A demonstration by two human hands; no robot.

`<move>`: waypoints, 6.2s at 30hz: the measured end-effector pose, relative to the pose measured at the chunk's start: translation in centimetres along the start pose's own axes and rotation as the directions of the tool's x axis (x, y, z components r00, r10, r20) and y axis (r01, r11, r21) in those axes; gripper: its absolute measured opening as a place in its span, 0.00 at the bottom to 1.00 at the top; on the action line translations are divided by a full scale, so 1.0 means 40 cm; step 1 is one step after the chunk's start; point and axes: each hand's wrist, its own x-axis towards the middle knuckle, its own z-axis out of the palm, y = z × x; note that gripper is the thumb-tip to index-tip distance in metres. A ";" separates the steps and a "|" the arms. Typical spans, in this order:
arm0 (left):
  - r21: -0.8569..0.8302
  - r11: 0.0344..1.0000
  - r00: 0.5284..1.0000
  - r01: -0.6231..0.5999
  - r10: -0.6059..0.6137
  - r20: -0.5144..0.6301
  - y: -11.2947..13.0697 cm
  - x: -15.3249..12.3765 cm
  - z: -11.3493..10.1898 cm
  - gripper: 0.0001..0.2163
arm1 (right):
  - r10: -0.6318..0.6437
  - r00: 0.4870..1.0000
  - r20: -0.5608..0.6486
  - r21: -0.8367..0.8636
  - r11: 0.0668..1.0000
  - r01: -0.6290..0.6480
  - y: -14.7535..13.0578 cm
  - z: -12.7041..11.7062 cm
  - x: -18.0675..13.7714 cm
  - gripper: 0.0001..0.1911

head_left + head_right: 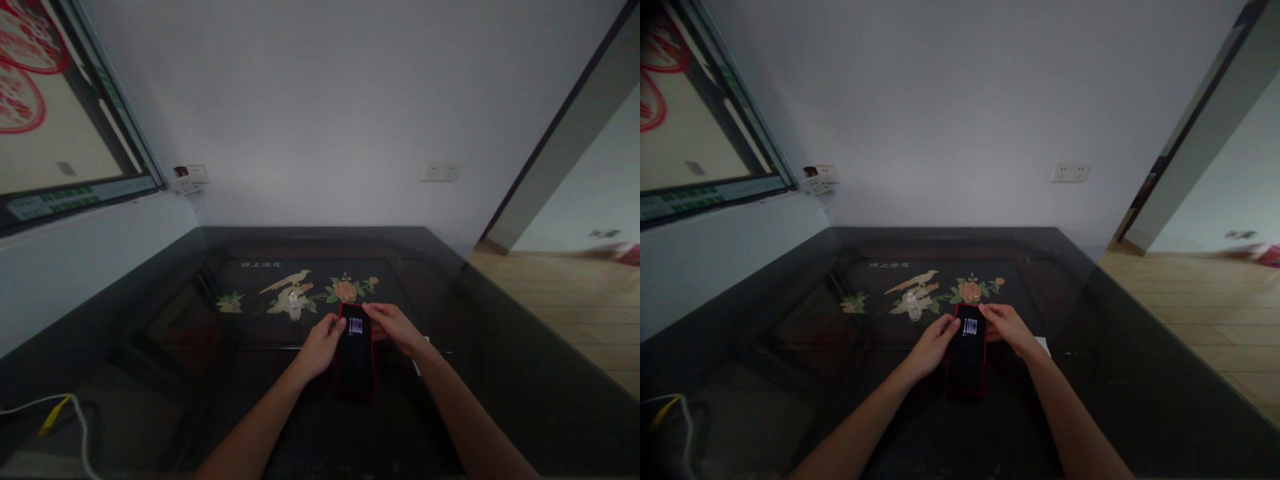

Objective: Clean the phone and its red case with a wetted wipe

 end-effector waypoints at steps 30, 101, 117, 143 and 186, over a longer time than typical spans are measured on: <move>-0.127 0.922 0.801 0.366 -0.243 0.548 -0.007 -0.029 -0.032 0.31 | -0.070 0.981 -0.180 0.021 0.997 0.075 0.019 -0.019 0.020 0.21; 0.423 0.905 0.985 -0.047 0.114 -0.133 -0.046 0.040 -0.067 0.12 | -0.287 0.952 -0.104 -0.505 0.840 0.198 0.068 0.024 0.036 0.16; 0.423 0.905 0.989 -0.036 0.091 -0.112 -0.042 0.038 -0.064 0.12 | -0.333 0.938 -0.092 -0.571 0.790 0.225 0.048 0.024 0.027 0.16; 0.518 0.855 0.992 -0.020 0.083 -0.099 -0.010 0.021 -0.054 0.16 | -0.224 0.968 -0.114 -0.513 0.848 0.136 0.062 0.022 0.026 0.15; 0.601 0.795 0.957 -0.085 0.232 -0.172 -0.003 0.019 -0.053 0.15 | -0.362 0.913 -0.188 -0.483 0.844 0.235 0.069 0.010 0.043 0.13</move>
